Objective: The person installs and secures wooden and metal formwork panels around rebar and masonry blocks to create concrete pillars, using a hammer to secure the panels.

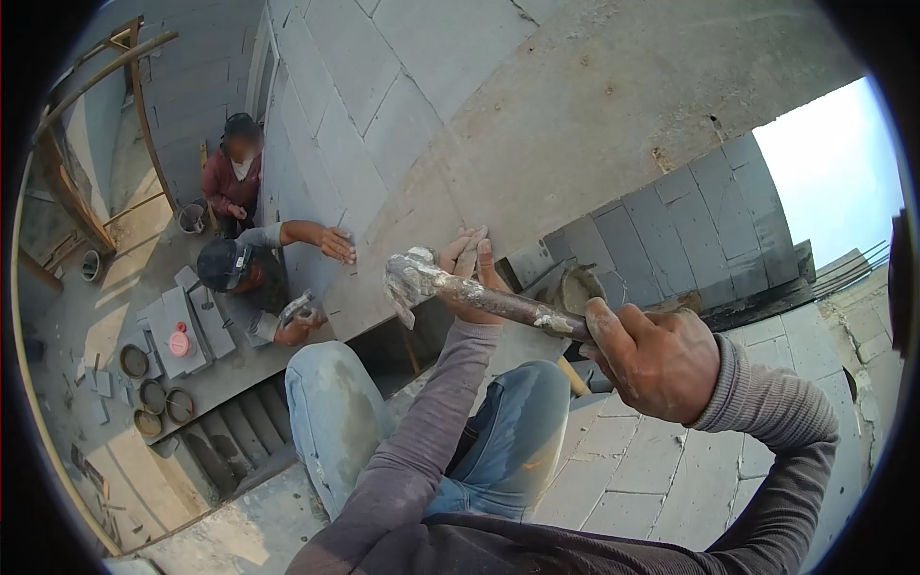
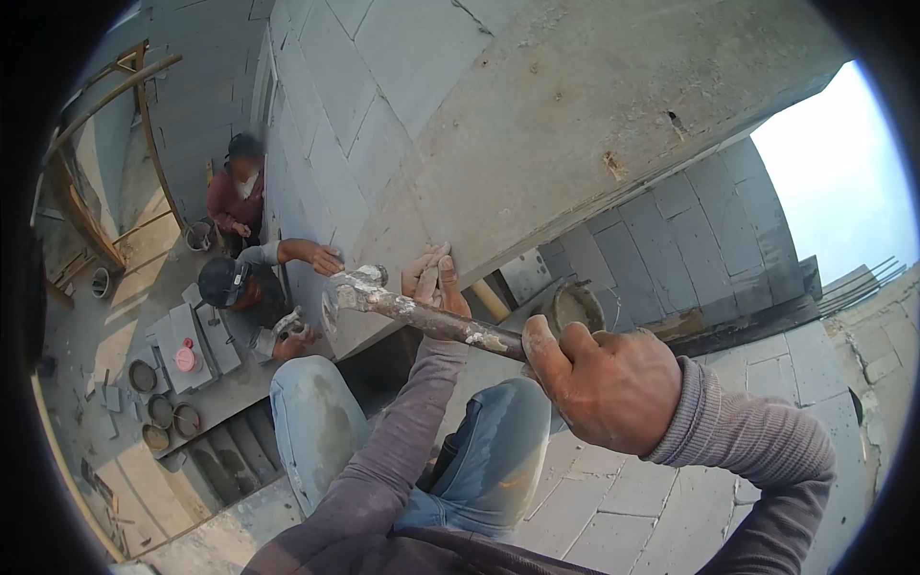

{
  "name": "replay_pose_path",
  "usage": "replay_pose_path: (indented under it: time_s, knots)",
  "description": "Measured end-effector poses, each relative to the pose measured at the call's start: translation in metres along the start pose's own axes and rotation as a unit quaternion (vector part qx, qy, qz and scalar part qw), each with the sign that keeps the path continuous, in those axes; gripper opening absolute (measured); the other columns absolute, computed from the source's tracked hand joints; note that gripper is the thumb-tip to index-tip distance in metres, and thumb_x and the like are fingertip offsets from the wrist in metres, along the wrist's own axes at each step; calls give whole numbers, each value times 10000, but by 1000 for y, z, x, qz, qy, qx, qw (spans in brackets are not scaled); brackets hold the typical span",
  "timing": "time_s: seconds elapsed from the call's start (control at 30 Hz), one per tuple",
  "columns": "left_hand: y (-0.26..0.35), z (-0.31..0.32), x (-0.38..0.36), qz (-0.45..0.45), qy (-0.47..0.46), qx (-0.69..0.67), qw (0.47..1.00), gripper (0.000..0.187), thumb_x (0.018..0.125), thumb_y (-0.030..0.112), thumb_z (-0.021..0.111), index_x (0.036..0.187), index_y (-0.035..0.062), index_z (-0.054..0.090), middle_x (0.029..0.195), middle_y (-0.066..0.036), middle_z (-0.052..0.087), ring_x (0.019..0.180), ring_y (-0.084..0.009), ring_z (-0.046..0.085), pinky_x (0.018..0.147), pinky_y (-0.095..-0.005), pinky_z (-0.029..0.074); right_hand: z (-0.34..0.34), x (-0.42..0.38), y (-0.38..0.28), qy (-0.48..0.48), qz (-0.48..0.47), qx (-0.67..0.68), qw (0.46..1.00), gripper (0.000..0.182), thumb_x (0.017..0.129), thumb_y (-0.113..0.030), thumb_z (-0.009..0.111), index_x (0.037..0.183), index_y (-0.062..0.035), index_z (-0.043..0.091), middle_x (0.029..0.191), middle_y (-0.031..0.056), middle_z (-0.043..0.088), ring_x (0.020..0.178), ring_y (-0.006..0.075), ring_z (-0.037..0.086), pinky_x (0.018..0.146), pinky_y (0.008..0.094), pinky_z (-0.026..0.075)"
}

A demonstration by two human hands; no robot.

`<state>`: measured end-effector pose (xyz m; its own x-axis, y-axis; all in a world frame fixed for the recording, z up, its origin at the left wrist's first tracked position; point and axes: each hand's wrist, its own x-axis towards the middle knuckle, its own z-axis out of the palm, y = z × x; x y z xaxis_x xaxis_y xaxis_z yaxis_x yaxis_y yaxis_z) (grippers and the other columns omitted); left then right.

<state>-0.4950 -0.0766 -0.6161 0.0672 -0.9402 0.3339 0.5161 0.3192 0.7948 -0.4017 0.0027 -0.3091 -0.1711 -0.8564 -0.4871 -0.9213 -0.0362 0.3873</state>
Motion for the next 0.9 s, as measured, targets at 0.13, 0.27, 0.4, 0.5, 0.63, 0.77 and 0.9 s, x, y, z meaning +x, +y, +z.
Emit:
replay_pose_path:
  time_s: [0.13, 0.27, 0.4, 0.5, 0.63, 0.77, 0.9]
  knots:
    - [1, 3, -3, -1, 24, -40, 999, 169, 982, 96, 667, 1091, -11, 740, 1081, -130, 652, 1087, -267, 664, 1023, -441, 516, -5, 7, 7, -86, 75, 17, 993, 421, 988, -154, 573, 1261, 161, 518, 748, 197, 629, 512, 277, 678, 368, 379, 513]
    - [0, 7, -4, -20, 40, -8, 999, 139, 976, 79, 671, 1064, 0, 744, 1039, -122, 698, 1037, -252, 681, 997, -424, 527, -14, 4, -6, 4, -27, 18, 999, 412, 968, -110, 579, 1261, 173, 516, 715, 199, 614, 505, 279, 675, 363, 397, 526]
    - [12, 2, 2, -43, 13, 10, 999, 169, 996, 97, 649, 1083, -12, 745, 1066, -111, 671, 1035, -261, 678, 996, -411, 530, 1, 6, 8, -35, 25, -7, 999, 404, 972, -99, 565, 1263, 175, 509, 705, 179, 599, 485, 259, 664, 353, 384, 519]
    - [6, 2, 1, 3, 1, 57, 998, 201, 973, 75, 670, 1138, -23, 733, 1075, -120, 643, 1043, -289, 671, 1009, -406, 528, -4, 3, 4, -25, 16, 0, 1000, 463, 983, -159, 602, 1281, 177, 491, 694, 145, 582, 473, 178, 615, 351, 334, 485]
    - [10, 7, 1, -29, 38, 5, 999, 146, 975, 74, 671, 1042, -28, 751, 1032, -131, 712, 1034, -271, 690, 986, -420, 539, 2, 0, 4, 40, -59, -20, 997, 454, 971, -159, 615, 1261, 171, 501, 686, 136, 581, 469, 177, 611, 352, 342, 488]
    - [9, 4, 2, -13, -13, 75, 997, 204, 1000, 93, 643, 1111, -57, 724, 1073, -104, 633, 1068, -297, 673, 1002, -424, 533, 2, 0, 11, -30, 18, 32, 999, 403, 947, -92, 576, 1254, 163, 525, 680, 173, 596, 503, 249, 674, 339, 370, 505]
    - [7, 5, -3, -22, 4, 22, 1000, 199, 1004, 94, 637, 1118, -51, 711, 1098, -138, 718, 1104, -273, 674, 1043, -446, 511, -3, -1, 8, 6, -31, 47, 998, 416, 950, -91, 573, 1271, 168, 515, 731, 224, 635, 515, 269, 683, 358, 380, 517]
